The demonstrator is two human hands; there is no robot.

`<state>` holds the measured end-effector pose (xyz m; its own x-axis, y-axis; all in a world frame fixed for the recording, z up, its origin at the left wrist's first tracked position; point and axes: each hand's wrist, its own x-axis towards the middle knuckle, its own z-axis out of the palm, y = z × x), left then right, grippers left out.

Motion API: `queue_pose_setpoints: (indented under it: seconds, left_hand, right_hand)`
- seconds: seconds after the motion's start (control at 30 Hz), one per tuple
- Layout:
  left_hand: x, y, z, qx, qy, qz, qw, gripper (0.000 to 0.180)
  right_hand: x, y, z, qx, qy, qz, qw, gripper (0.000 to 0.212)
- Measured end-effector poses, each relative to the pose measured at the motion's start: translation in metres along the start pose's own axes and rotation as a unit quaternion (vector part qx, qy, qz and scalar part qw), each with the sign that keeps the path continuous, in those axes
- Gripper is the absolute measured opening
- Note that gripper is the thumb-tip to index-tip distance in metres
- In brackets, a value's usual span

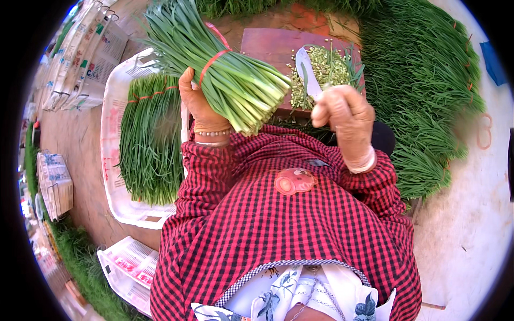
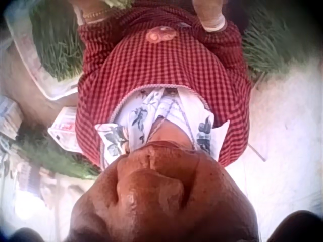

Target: The person trims the root ends of bundles of chives using a knife, removes loose leaves by hand, and places the finished bundles into a plastic crate.

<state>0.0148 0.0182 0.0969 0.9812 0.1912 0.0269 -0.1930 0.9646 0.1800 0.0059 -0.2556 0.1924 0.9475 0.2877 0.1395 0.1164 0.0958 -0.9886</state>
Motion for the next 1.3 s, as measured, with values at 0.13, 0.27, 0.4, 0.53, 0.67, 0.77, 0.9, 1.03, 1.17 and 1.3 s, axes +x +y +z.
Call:
queue_pose_setpoints:
  seconds: [0.13, 0.27, 0.4, 0.53, 0.67, 0.77, 0.9, 1.03, 1.17, 1.3]
  left_hand:
    - [0.001, -0.001, -0.001, -0.037, -0.032, -0.006, 0.999, 0.048]
    - [0.003, -0.013, 0.011, -0.016, -0.023, 0.024, 0.999, 0.050]
    - [0.003, -0.013, 0.014, -0.001, -0.014, 0.033, 0.999, 0.051]
    - [0.003, 0.001, 0.003, -0.014, -0.012, 0.038, 0.999, 0.050]
    - [-0.010, 0.014, 0.003, -0.012, -0.004, -0.002, 1.000, 0.062]
    - [-0.013, 0.000, 0.016, 0.099, 0.063, -0.017, 0.993, 0.081]
    - [-0.019, -0.044, 0.036, 0.060, 0.034, -0.072, 0.995, 0.068]
    - [-0.036, -0.071, 0.016, 0.025, 0.070, -0.166, 0.983, 0.057]
    - [-0.047, -0.062, 0.022, 0.167, 0.062, -0.082, 0.981, 0.056]
    - [-0.040, -0.038, 0.039, 0.266, 0.068, 0.031, 0.961, 0.056]
  right_hand:
    - [0.006, 0.006, 0.000, -0.076, -0.167, 0.101, 0.978, 0.028]
    - [-0.002, 0.008, 0.024, 0.060, -0.301, 0.278, 0.910, 0.032]
    - [-0.004, 0.014, 0.035, 0.050, -0.272, 0.267, 0.923, 0.037]
    - [-0.003, 0.015, 0.016, 0.017, -0.320, 0.233, 0.918, 0.031]
    - [0.009, 0.034, -0.032, -0.230, -0.367, 0.120, 0.893, 0.025]
    - [0.018, 0.048, -0.061, -0.355, -0.221, 0.028, 0.908, 0.069]
    - [0.052, 0.042, -0.038, 0.125, -0.202, 0.247, 0.939, 0.077]
    - [0.055, 0.037, 0.029, -0.031, -0.279, 0.215, 0.935, 0.075]
    - [0.049, 0.027, 0.036, -0.033, -0.253, 0.246, 0.935, 0.069]
    - [0.053, 0.005, 0.070, -0.346, -0.313, -0.009, 0.884, 0.073]
